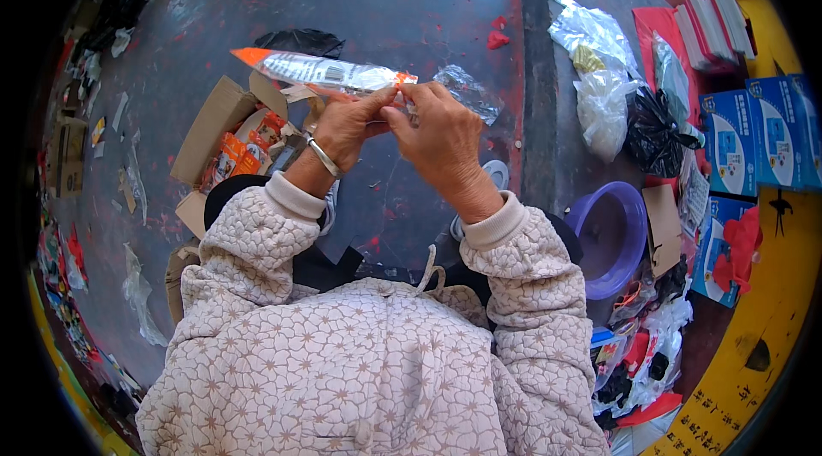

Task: The person sits on the floor and opens a sealed plastic package containing a white shoe insole. They remove the insole, inspect it briefly, and place it back into the opened packaging.

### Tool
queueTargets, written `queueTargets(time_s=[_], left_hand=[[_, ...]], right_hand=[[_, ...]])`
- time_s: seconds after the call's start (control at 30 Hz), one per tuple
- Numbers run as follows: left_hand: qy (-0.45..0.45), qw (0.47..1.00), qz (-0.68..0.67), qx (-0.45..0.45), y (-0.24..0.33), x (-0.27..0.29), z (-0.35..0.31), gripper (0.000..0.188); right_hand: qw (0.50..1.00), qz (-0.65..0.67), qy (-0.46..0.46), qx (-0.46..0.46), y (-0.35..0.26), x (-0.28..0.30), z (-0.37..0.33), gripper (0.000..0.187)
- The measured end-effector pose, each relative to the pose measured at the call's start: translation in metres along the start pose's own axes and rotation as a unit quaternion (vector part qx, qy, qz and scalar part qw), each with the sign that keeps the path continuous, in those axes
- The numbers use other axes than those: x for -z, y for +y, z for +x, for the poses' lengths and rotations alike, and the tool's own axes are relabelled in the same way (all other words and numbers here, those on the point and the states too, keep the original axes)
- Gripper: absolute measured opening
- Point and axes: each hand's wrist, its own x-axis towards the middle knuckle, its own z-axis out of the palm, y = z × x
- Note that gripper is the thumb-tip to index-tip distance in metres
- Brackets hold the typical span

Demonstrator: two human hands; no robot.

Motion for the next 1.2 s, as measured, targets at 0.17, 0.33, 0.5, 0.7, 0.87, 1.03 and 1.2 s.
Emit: queueTargets(time_s=[0.17, 0.33, 0.5, 0.7, 0.87, 1.03, 1.2], left_hand=[[-0.002, 0.998, 0.064, -0.008, 0.006, -0.002, -0.002, 0.021], [-0.021, 0.990, 0.114, -0.078, 0.001, -0.004, -0.004, 0.019], [-0.071, 0.986, 0.146, -0.045, 0.004, -0.004, -0.006, 0.025], [-0.061, 0.996, -0.052, 0.035, 0.010, -0.009, -0.009, 0.037], [0.077, 0.994, -0.035, -0.071, 0.014, -0.008, -0.005, 0.066], [0.083, 0.987, 0.029, -0.133, 0.024, -0.003, -0.004, 0.066], [0.075, 0.993, -0.003, -0.091, 0.027, -0.008, -0.006, 0.073]], right_hand=[[0.991, 0.086, -0.032, -0.095, 0.004, 0.002, 0.004, 0.021], [0.968, 0.158, -0.017, -0.195, 0.011, -0.001, 0.007, 0.016], [0.963, 0.168, 0.063, -0.203, 0.011, -0.003, 0.008, 0.013], [0.975, 0.134, 0.123, -0.130, 0.006, -0.006, 0.006, 0.008], [0.985, 0.085, 0.120, -0.089, 0.005, -0.005, 0.009, 0.007], [0.986, 0.090, 0.086, -0.112, 0.001, -0.003, 0.011, 0.008], [0.981, 0.102, 0.080, -0.144, 0.004, 0.000, 0.015, 0.009]])
